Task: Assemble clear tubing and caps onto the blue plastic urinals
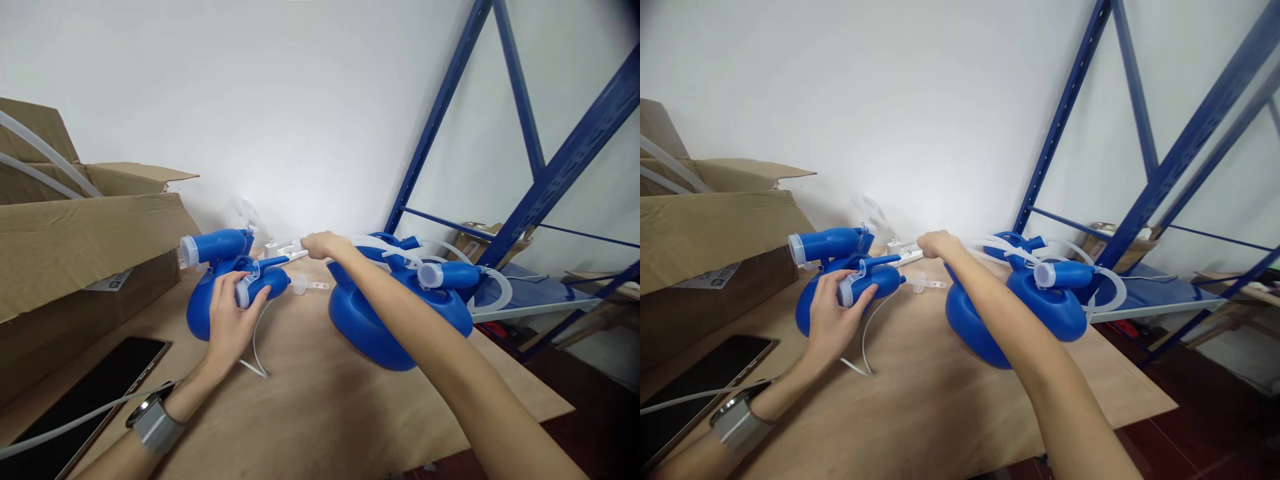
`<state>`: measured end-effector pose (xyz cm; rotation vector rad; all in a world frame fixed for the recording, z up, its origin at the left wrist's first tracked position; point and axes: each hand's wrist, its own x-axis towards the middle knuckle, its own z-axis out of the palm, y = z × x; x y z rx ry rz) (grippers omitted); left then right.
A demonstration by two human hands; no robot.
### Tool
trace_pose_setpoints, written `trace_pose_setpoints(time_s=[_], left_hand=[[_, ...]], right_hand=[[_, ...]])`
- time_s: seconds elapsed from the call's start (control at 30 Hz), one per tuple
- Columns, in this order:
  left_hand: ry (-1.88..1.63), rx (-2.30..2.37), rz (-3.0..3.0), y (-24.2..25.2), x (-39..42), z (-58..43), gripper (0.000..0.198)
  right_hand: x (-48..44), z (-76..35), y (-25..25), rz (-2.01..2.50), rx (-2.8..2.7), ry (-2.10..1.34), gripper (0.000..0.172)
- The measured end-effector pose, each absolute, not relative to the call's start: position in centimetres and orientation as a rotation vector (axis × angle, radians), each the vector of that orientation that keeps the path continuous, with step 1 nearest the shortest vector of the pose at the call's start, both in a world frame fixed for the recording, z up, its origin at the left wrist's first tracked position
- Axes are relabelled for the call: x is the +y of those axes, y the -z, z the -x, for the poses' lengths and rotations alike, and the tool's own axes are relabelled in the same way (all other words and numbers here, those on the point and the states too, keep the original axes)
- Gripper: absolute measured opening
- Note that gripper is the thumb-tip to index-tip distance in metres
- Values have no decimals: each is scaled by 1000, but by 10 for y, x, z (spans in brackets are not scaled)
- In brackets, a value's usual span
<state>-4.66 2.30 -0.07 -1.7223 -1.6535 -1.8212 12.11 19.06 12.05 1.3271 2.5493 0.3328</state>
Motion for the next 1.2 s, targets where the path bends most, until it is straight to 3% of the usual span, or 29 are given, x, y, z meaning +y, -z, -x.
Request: trace_pose_setpoints(time_s=[0.23, 0.5, 0.77, 1.2], left_hand=[[2060, -1782, 1459, 2, 24, 48, 45], [2274, -1812, 1454, -3, 16, 45, 36], [2239, -1826, 1515, -5, 11, 40, 36], [2208, -1805, 1594, -8, 8, 39, 35]], right_hand=[[116, -190, -160, -1077, 3047, -380, 47], [85, -239, -121, -901, 3343, -578, 35], [79, -239, -94, -908, 3466, -300, 32], [73, -236, -78, -911, 3502, -221, 42]])
